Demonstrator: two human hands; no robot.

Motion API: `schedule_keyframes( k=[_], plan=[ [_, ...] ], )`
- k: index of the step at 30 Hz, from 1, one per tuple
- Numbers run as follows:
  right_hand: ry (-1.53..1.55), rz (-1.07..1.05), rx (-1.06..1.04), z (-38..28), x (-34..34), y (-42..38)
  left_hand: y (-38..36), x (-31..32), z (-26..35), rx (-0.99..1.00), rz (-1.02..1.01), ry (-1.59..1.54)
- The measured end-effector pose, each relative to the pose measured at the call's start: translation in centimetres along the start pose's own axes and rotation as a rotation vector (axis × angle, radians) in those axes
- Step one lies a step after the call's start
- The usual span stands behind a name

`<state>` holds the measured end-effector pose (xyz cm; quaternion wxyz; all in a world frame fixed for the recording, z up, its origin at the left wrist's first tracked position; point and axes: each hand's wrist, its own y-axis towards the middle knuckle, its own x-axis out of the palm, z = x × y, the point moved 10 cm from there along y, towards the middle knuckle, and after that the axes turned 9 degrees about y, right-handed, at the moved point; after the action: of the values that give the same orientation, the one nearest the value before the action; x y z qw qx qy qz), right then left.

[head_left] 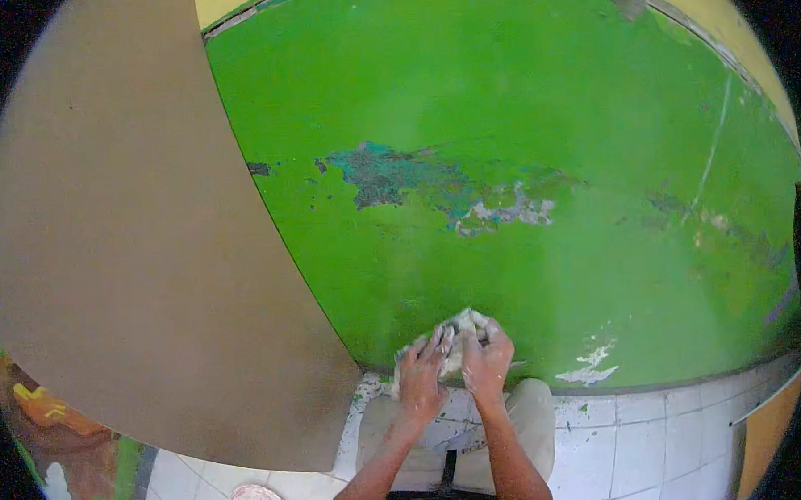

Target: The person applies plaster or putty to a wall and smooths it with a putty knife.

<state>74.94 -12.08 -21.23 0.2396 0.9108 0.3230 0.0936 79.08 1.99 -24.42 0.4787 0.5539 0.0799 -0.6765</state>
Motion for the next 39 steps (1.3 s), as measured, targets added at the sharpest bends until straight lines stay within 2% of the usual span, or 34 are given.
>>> schedule_keyframes(
  k=[1, 2, 4, 5, 6, 8, 9, 10, 12, 13, 14, 16, 20, 22, 23, 25, 26, 28, 30, 32, 33, 35, 36, 38, 39],
  plan=[
    [0.033, -0.034, 0.115, 2.2, -0.4, -1.3, -1.6, 1.4, -0.4, -0.027, -0.049, -0.035],
    [0.042, -0.02, 0.114, 2.0, -1.4, -2.2, -2.7, 2.6, -0.5, -0.013, -0.05, -0.026],
    [0.179, -0.124, 0.291, 2.9, -1.9, -4.1, -4.5, 4.5, -0.5, 0.01, -0.008, -0.127],
    [0.138, -0.096, 0.181, 1.8, -2.3, -4.7, -5.1, 5.5, -0.3, 0.014, -0.009, -0.126],
    [0.138, -0.088, 0.181, 1.7, -2.7, -5.1, -5.1, 6.0, -0.2, -0.021, 0.004, -0.193],
    [-0.091, -0.414, 0.346, 2.8, -1.1, -7.5, -5.6, 6.7, 0.1, -0.053, 0.014, -0.26],
    [0.102, -0.354, 0.311, 3.9, -0.9, -8.4, -5.6, 6.7, 1.4, 0.026, -0.019, -0.271],
    [0.104, -0.35, 0.315, 4.7, -0.9, -8.6, -5.4, 6.4, 2.5, 0.104, -0.052, -0.281],
    [0.361, -0.024, 0.401, 6.3, -3.8, -8.6, -4.8, 5.5, 4.5, 0.254, -0.113, -0.297],
    [0.351, -0.013, 0.432, 5.8, -5.0, -8.0, -4.5, 4.7, 5.3, 0.327, -0.143, -0.304],
    [0.355, -0.018, 0.439, 6.3, -6.1, -7.6, -3.3, 2.5, 5.3, 0.32, -0.145, -0.299],
    [0.179, 0.074, 0.586, 9.0, -9.4, -7.7, -1.4, 0.6, 6.5, 0.406, -0.638, -0.458],
    [0.152, 0.194, 0.554, 9.8, -13.3, -7.2, 7.5, -12.0, 5.1, 0.29, 0.321, -0.024],
    [0.047, 0.141, 0.503, 9.1, -14.1, -7.0, 10.9, -16.3, 6.2, 0.244, 0.612, 0.133],
    [0.046, 0.137, 0.495, 9.0, -14.0, -7.3, 13.3, -16.7, 6.4, 0.241, 0.621, 0.132],
    [0.107, 0.207, 0.523, 9.1, -13.9, -8.4, 16.0, -17.6, 5.6, 0.099, 0.811, 0.21],
    [0.106, 0.209, 0.513, 9.1, -13.9, -8.6, 16.6, -16.5, 6.0, 0.101, 0.82, 0.204],
    [0.275, 0.072, 0.551, 9.7, -12.1, -8.8, 16.8, -14.3, 8.2, 0.094, 0.905, 0.382],
    [0.315, 0.136, 0.522, 11.1, -12.3, -9.4, 16.1, -11.1, 9.1, 0.165, 0.838, 0.419],
    [0.13, 0.11, 0.461, 14.9, -12.5, -10.0, 15.3, -6.7, 10.1, 0.43, 0.689, 0.46],
    [0.13, 0.114, 0.465, 15.2, -12.6, -10.1, 14.9, -5.6, 9.1, 0.433, 0.685, 0.459],
    [0.284, 0.182, 0.466, 15.1, -12.9, -10.1, 13.3, -2.8, 9.2, 0.716, 0.605, 0.591],
    [0.283, 0.185, 0.468, 14.6, -12.9, -10.0, 13.5, -3.5, 8.2, 0.719, 0.603, 0.589],
    [0.258, 0.254, 0.472, 13.4, -13.9, -9.9, 13.3, -4.6, 7.4, 0.886, 0.62, 0.729],
    [0.259, 0.259, 0.468, 13.1, -14.1, -9.7, 14.3, -6.6, 6.6, 0.803, 0.582, 0.616]
  ],
)
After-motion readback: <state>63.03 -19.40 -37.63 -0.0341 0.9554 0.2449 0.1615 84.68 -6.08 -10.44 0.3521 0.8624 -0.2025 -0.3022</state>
